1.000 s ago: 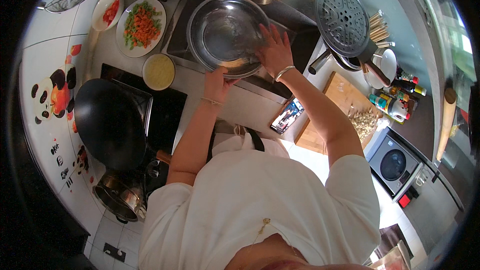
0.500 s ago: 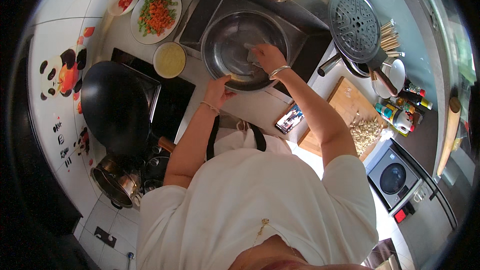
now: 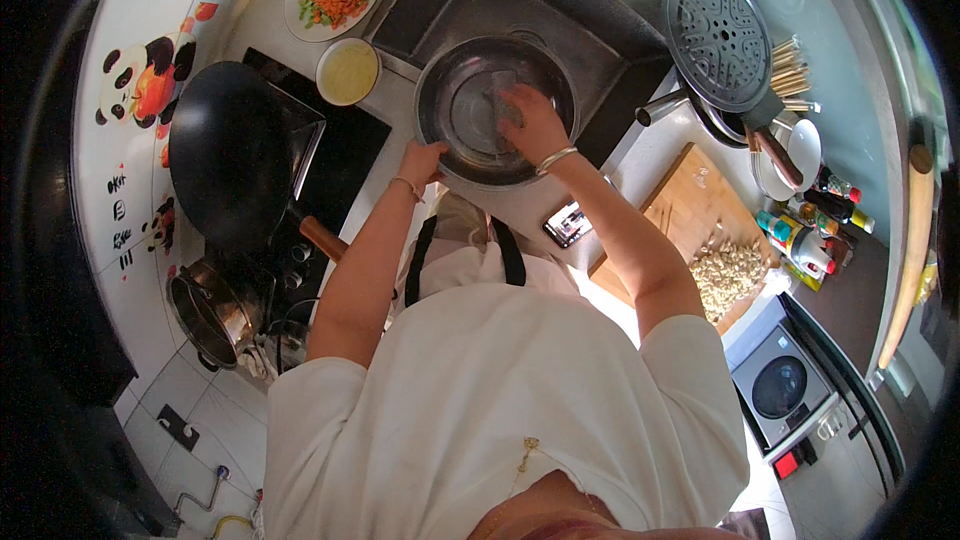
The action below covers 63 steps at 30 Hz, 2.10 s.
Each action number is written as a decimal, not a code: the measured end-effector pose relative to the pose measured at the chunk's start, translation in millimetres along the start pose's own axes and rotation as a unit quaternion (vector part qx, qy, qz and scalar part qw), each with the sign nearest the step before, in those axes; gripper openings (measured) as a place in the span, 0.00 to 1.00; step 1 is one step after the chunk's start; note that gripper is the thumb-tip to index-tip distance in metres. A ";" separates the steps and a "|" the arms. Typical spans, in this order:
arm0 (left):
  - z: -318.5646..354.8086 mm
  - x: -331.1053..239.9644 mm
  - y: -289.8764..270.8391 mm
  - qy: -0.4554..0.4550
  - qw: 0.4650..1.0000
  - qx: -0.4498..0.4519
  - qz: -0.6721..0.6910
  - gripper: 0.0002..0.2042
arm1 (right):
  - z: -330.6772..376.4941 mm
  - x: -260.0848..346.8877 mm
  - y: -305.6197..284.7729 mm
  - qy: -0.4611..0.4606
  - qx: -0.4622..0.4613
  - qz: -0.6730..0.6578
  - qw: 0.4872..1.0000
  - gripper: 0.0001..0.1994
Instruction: The person rinses a metal steamer insert and a large metal bowl under a kitchen faucet by hand.
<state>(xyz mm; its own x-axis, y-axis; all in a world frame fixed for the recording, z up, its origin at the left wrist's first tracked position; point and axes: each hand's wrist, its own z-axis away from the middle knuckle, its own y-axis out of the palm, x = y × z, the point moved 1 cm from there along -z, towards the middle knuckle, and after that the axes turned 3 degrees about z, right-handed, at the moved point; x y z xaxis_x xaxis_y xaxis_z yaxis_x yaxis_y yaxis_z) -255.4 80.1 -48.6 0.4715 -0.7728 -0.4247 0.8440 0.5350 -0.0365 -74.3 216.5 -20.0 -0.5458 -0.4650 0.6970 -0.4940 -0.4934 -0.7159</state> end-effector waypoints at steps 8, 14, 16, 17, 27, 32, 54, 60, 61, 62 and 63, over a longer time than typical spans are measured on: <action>14.3 -54.0 6.6 0.075 0.996 0.043 0.023 0.18 | -107.0 -46.3 -67.8 0.141 -0.245 -0.181 0.942 0.11; 3.1 -80.5 14.9 0.079 0.996 0.028 0.022 0.20 | -235.6 -76.5 -73.6 0.012 -0.170 -0.214 0.962 0.16; 11.9 -100.9 25.6 0.074 0.995 0.070 -0.007 0.20 | -267.0 -91.2 -76.2 -0.089 -0.091 -0.227 0.965 0.18; 13.1 -106.2 26.1 0.069 0.994 0.087 -0.020 0.20 | -281.3 -95.5 -74.2 -0.131 -0.057 -0.223 0.964 0.19; -9.8 -123.8 24.8 0.074 0.994 0.068 -0.053 0.10 | -350.6 -159.5 -54.4 -0.105 0.027 -0.208 0.972 0.12; -15.8 -126.6 29.7 0.057 0.991 0.119 -0.020 0.13 | -344.2 -159.7 -43.5 -0.065 0.090 -0.514 0.851 0.17; -27.9 -109.4 24.9 0.041 0.990 0.121 -0.054 0.12 | -292.9 -148.2 -84.1 -0.099 0.196 -0.636 0.740 0.19; -22.3 -106.0 25.7 0.045 0.992 0.112 -0.030 0.15 | -285.9 -143.2 -85.5 -0.109 0.217 -0.631 0.736 0.18; -25.2 -102.2 23.6 0.054 0.992 0.110 -0.039 0.15 | -285.6 -141.3 -86.0 -0.108 0.217 -0.631 0.737 0.18; -30.9 -95.4 20.5 0.062 0.991 0.108 -0.049 0.16 | -282.8 -140.2 -86.9 -0.100 0.218 -0.633 0.736 0.18; -31.3 -94.4 19.6 0.070 0.990 0.105 -0.059 0.17 | -280.6 -136.8 -89.3 -0.093 0.220 -0.632 0.738 0.18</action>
<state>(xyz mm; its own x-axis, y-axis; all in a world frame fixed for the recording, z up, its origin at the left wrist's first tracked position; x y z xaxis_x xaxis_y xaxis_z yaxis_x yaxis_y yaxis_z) -291.3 174.3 -37.5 0.3392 -0.7625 -0.5509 0.9325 0.3496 0.0902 -145.6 530.4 -62.6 0.2844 0.4976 0.8194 -0.2400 -0.7906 0.5634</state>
